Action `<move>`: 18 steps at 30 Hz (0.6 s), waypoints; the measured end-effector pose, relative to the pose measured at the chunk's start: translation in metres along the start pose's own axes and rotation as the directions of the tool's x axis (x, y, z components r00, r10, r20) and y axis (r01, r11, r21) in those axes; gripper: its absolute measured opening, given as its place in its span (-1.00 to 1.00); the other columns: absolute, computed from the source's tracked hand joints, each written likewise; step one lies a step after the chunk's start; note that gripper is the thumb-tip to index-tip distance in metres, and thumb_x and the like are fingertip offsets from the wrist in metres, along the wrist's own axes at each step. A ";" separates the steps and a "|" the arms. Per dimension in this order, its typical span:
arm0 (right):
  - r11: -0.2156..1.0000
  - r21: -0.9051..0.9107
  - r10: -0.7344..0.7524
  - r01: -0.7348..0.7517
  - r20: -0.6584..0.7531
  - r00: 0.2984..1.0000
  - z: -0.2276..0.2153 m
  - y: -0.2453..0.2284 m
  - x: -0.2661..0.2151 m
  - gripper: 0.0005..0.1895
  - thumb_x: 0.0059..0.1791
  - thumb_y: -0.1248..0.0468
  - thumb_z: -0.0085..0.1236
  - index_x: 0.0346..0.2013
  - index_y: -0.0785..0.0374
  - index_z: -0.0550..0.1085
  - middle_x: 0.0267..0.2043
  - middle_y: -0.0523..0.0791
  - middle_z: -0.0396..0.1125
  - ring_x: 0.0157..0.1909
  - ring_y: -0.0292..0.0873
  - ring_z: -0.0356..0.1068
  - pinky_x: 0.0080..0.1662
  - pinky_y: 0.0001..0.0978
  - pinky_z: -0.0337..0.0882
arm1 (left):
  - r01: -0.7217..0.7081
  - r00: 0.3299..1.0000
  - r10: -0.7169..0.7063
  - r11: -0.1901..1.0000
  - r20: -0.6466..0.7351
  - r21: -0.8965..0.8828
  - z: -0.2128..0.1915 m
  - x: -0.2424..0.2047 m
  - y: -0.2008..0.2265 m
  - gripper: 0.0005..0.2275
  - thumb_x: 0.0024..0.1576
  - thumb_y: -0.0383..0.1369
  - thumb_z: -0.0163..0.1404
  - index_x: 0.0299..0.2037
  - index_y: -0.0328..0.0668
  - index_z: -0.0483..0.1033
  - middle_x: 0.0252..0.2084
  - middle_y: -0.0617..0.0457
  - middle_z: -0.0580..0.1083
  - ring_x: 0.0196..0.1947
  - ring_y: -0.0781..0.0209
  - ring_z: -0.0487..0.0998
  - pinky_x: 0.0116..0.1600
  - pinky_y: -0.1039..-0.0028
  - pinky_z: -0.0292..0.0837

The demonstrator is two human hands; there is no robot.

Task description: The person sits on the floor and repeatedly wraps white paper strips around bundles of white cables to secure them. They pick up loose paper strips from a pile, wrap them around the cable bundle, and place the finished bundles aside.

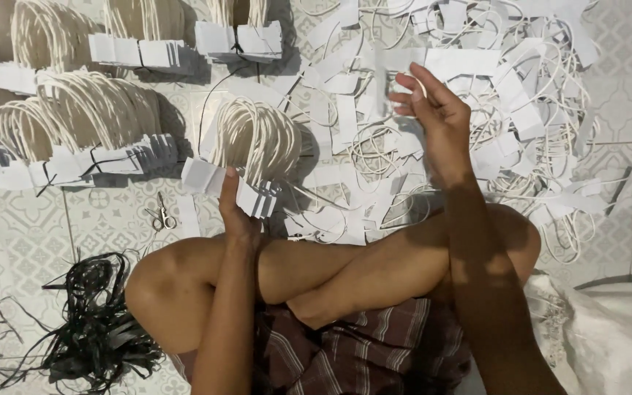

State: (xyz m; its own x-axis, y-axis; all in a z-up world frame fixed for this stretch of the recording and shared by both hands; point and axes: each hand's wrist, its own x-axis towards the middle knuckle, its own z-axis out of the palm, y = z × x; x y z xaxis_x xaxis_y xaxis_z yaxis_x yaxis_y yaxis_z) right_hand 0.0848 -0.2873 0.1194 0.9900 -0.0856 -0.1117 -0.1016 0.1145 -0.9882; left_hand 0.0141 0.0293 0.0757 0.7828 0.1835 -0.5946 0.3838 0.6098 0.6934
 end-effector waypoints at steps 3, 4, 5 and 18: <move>0.859 -0.453 -0.262 0.239 0.013 0.965 0.012 -0.001 -0.003 -0.43 0.08 0.64 -0.15 0.32 0.15 0.14 0.23 0.06 0.43 0.16 -0.04 0.46 0.09 -0.25 0.46 | -0.016 1.000 0.016 1.000 0.007 -0.024 0.006 -0.003 0.005 -0.61 0.19 -0.11 -0.08 0.02 -0.30 0.42 -0.20 0.00 0.47 -0.34 0.29 0.47 -0.25 0.52 0.36; 0.860 -0.451 -0.261 0.240 0.015 0.965 0.013 0.003 0.000 -0.43 0.08 0.64 -0.15 0.32 0.15 0.14 0.23 0.06 0.43 0.16 -0.04 0.46 0.09 -0.25 0.46 | -0.018 1.000 0.018 1.000 0.003 -0.024 0.004 -0.002 0.002 -0.61 0.19 -0.11 -0.08 0.02 -0.30 0.42 -0.20 0.00 0.47 -0.34 0.29 0.47 -0.25 0.52 0.36; 0.813 -0.537 -0.238 0.228 0.051 0.970 0.015 0.007 0.002 -0.54 0.04 0.65 -0.12 0.18 0.23 0.21 0.18 0.03 0.45 0.30 -0.03 0.35 0.27 -0.18 0.19 | -0.015 1.000 0.015 0.999 -0.006 -0.029 0.003 0.000 0.001 -0.61 0.18 -0.11 -0.06 0.02 -0.32 0.43 -0.20 -0.01 0.48 -0.33 0.28 0.48 -0.24 0.51 0.38; 0.449 -0.761 -0.313 0.469 0.357 0.880 0.012 0.068 0.022 -0.85 0.07 0.31 0.26 -0.06 0.13 0.59 -0.07 -0.14 0.54 0.30 -0.05 0.40 0.44 0.07 0.00 | -0.169 0.961 0.121 0.969 -0.248 -0.181 -0.004 0.014 -0.012 -0.41 0.09 0.12 0.11 0.16 -0.18 0.49 0.15 -0.14 0.49 0.19 0.01 0.48 0.33 0.18 0.30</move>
State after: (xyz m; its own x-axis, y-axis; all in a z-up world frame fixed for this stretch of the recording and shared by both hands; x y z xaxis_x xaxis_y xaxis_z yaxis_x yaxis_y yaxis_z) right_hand 0.1012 -0.2699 0.0507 0.9378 0.2423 0.2485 0.3442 -0.7417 -0.5757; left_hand 0.0184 0.0275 0.0569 0.6775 0.4416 -0.5881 0.1510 0.6991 0.6989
